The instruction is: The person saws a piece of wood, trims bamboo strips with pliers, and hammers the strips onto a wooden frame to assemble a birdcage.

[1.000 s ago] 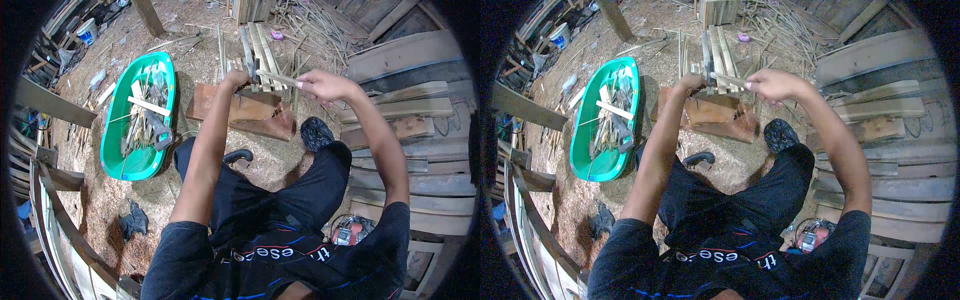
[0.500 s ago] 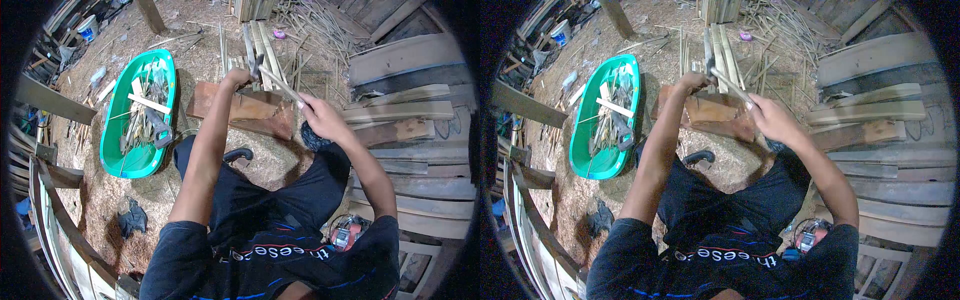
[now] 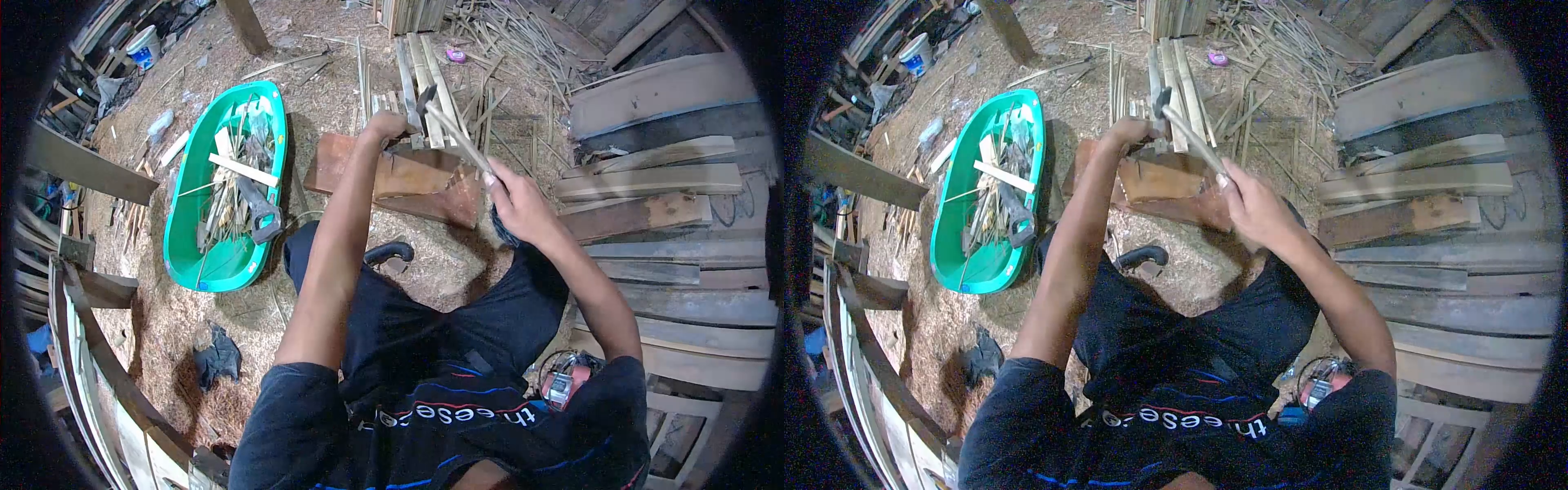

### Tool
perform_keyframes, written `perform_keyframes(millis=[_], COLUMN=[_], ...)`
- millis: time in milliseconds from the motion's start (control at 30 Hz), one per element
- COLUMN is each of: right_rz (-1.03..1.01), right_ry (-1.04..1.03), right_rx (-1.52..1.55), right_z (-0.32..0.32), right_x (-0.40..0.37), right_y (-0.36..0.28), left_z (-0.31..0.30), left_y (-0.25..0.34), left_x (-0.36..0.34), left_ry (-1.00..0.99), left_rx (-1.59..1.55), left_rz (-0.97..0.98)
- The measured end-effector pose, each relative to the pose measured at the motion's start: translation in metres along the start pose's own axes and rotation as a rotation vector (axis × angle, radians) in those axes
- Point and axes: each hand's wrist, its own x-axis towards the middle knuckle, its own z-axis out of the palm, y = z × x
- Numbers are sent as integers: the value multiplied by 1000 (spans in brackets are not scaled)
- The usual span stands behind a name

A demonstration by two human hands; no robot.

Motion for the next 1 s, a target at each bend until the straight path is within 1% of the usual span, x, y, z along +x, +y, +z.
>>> perform_keyframes(millis=[33, 67, 133, 167, 233, 267, 300, 333, 400, 433, 467, 500, 533, 600, 633, 667, 733, 767, 800, 900, 1000], right_rz=[-74, -149, -23, 37, 201, 287, 177, 118, -5, 18, 42, 67, 142, 288, 162, 132, 80, 98, 121, 119, 172], right_ry=[74, 152, 108, 84, 15, -19, 113, 183, 320, 316, 312, 307, 265, 179, 302, 279, 222, 164, 104, 56, -28], right_rx=[12, 24, 49, 61, 66, 69, 54, 148, 340, 310, 278, 245, 281, 351, 127, 89, 12, 52, 93, 58, 59], right_z=[8, 13, 10, 10, 12, 14, 27, 41, 70, 83, 96, 98, 98, 94, 98, 97, 83, 67, 53, 33, 19], right_x=[-1, -2, -6, -6, 1, 4, 10, 23, 57, 79, 101, 110, 111, 115, 108, 100, 66, 49, 32, -8, -24], right_y=[9, 15, 3, -4, -14, -18, -8, 2, 23, 40, 59, 56, 53, 45, 46, 50, 34, 16, 1, -3, -21], left_z=[5, 8, 8, 12, 7, 2, -3, -5, 12, 12, 12, 12, 12, 14, 18, 13, 13, 16, 18, 17, 10], left_y=[-6, -12, -19, -23, -8, 0, 7, 8, -41, -40, -39, -36, -34, -26, -15, -11, -14, -15, -17, -19, -19], left_x=[8, 17, 28, 31, 11, 5, 0, -2, 45, 46, 46, 44, 43, 32, 13, 11, 14, 13, 15, 21, 22], left_ry=[43, 27, -2, 13, 41, 9, -24, -55, -33, -20, -33, -44, -55, -97, 39, 52, 68, 84, 83, 71, 10], left_rx=[45, 135, 313, 173, -109, -54, 4, 64, 311, 349, 333, 317, 302, 155, -400, -330, -199, -352, -283, -117, -28], left_rz=[-21, 47, 192, 106, -66, -40, -14, 11, 364, 368, 334, 299, 264, 74, -159, -140, -108, -144, -114, 2, 118])
